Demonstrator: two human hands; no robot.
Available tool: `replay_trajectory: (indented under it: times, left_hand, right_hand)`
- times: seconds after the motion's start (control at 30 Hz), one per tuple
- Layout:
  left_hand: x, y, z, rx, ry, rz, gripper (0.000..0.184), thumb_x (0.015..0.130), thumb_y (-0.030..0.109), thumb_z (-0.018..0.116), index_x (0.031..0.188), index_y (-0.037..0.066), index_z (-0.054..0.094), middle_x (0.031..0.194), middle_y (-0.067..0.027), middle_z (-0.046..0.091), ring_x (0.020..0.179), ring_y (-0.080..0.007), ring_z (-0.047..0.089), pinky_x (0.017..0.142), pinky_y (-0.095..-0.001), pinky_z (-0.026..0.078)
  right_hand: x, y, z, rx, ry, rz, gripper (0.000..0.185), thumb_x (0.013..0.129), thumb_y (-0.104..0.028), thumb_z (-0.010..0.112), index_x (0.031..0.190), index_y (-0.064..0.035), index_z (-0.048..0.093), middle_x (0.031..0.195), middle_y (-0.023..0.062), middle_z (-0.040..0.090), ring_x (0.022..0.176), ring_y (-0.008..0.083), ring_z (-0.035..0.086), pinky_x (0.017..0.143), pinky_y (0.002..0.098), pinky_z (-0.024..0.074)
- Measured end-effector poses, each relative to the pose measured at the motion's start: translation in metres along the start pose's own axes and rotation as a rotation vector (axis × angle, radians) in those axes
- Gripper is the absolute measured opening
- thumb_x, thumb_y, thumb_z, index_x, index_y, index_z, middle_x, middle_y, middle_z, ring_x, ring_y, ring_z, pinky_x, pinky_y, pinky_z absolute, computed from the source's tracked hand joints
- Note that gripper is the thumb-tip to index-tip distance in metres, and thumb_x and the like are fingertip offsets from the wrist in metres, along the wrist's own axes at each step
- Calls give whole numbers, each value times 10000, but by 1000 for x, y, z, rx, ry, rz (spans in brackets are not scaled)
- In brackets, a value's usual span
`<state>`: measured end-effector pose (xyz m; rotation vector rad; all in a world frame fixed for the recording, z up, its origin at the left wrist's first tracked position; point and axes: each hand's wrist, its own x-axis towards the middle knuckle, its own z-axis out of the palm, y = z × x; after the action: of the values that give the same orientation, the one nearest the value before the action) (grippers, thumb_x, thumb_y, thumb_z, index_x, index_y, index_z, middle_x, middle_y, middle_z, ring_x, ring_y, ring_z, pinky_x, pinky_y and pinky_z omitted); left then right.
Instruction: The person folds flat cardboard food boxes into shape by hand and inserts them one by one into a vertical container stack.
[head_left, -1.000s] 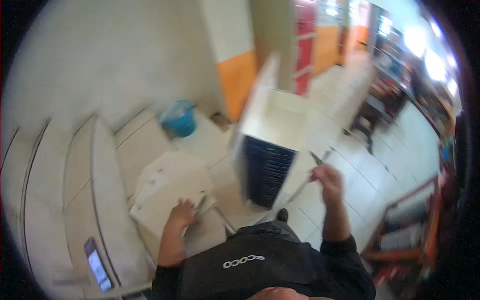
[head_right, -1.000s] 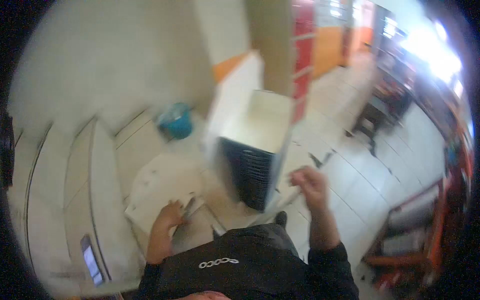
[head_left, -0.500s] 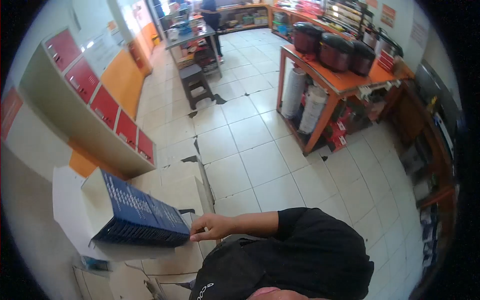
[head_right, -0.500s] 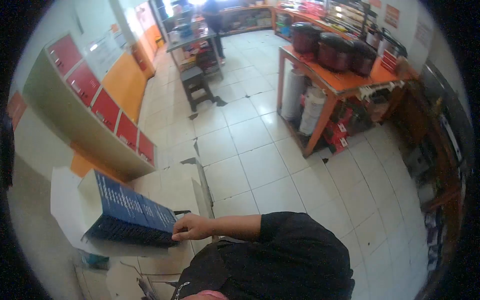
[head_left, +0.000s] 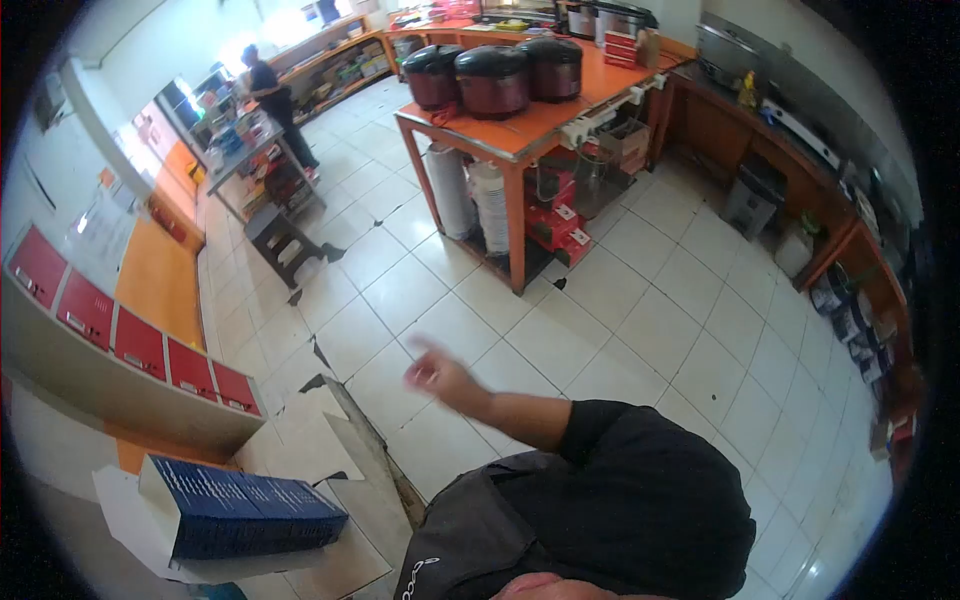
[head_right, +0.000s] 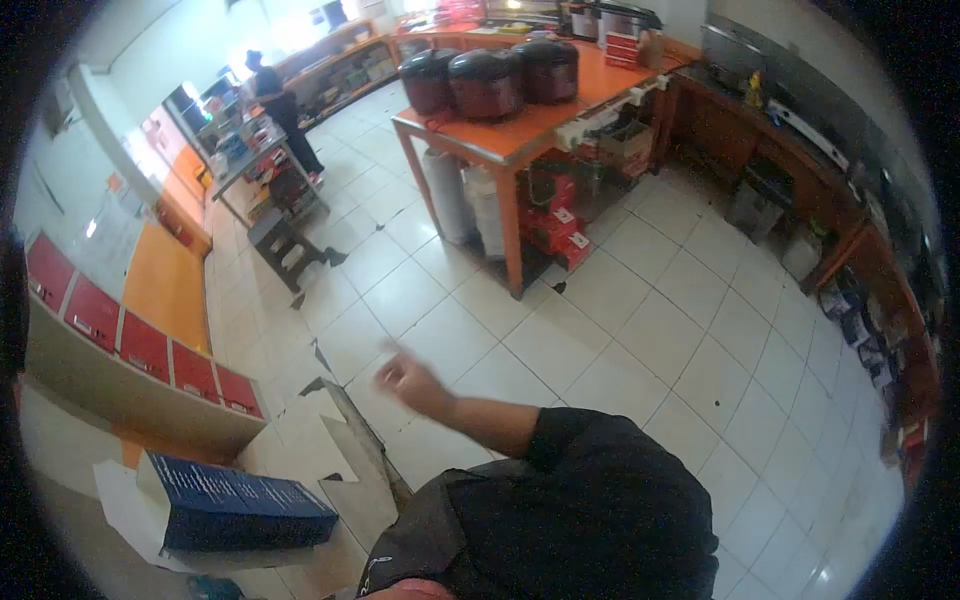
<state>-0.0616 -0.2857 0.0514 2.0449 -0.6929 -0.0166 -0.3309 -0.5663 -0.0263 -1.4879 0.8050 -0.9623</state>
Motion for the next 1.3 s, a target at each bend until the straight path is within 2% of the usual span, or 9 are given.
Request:
replay_trajectory:
  times: [0.13, 0.23, 0.37, 0.43, 0.53, 0.87, 0.97, 1.13, 1.3]
  left_hand:
    - [-23, 44, 18, -201, 97, 55, 449, 798, 256, 659, 1137, -10, 533, 1099, -154, 579, 950, -262, 578, 827, -356, 452]
    - [-46, 72, 28, -376, 174, 96, 418, 813, 237, 649, 1127, -15, 536, 1083, -150, 586, 932, -258, 584, 814, -355, 457]
    - [-79, 100, 29, -609, 278, 139, 377, 832, 211, 635, 1112, -21, 540, 1061, -146, 596, 909, -251, 593, 797, -354, 462]
    - [-98, 111, 25, -721, 332, 161, 356, 841, 199, 629, 1105, -24, 541, 1050, -143, 601, 897, -248, 598, 789, -354, 465]
    - [-125, 125, 28, -896, 369, 207, 325, 855, 179, 618, 1094, -28, 544, 1034, -140, 608, 879, -243, 605, 777, -353, 469]
    - [-150, 147, 86, -1011, -224, 88, 357, 828, 46, 611, 1157, 18, 477, 1064, -111, 577, 851, -187, 619, 607, -275, 575]
    - [-147, 160, 91, -1035, -473, 102, 302, 829, 38, 604, 1112, 5, 506, 1036, -117, 591, 841, -215, 630, 672, -325, 585]
    - [-125, 149, 106, -1055, -681, 98, 286, 804, -34, 575, 1087, -20, 534, 994, -110, 611, 843, -213, 628, 694, -327, 565]
    - [-120, 167, 138, -945, -697, 65, 193, 824, -35, 560, 1017, -53, 563, 946, -121, 627, 826, -206, 633, 734, -330, 549]
  right_hand:
    - [1, 26, -110, 534, 726, 281, 605, 811, -224, 517, 1334, -29, 284, 996, 102, 557, 821, 172, 525, 700, 322, 424]
    - [-24, 25, -136, 546, 706, 174, 520, 789, -200, 536, 1262, -37, 398, 962, 78, 559, 778, 157, 509, 686, 301, 404]
    - [-64, -31, -85, -45, -176, -40, 371, 827, -113, 617, 1188, -91, 534, 901, 43, 585, 847, 137, 551, 764, 291, 448]
    - [-81, -55, -49, -353, -289, -703, 447, 799, -144, 648, 1217, -80, 501, 1049, 120, 566, 981, 235, 549, 855, 358, 445]
    - [-97, -104, -23, -437, -342, -1095, 557, 797, -222, 653, 1277, -55, 423, 1219, 163, 480, 1086, 340, 500, 932, 416, 416]
    - [-109, -129, -90, -383, 114, -1061, 305, 730, -91, 693, 1019, -27, 622, 952, 107, 560, 809, 232, 578, 691, 345, 492]
    - [-104, -118, -94, -467, -69, -1266, 211, 759, -53, 663, 968, -27, 648, 895, 89, 582, 764, 212, 586, 638, 313, 485]
    - [-132, -120, -76, -119, 199, -759, 243, 690, 21, 691, 928, 10, 642, 793, 101, 592, 694, 191, 597, 559, 268, 482]
    - [-136, -126, -73, -618, -6, -984, 247, 693, -16, 636, 931, 43, 609, 785, 101, 541, 700, 223, 553, 577, 300, 477]
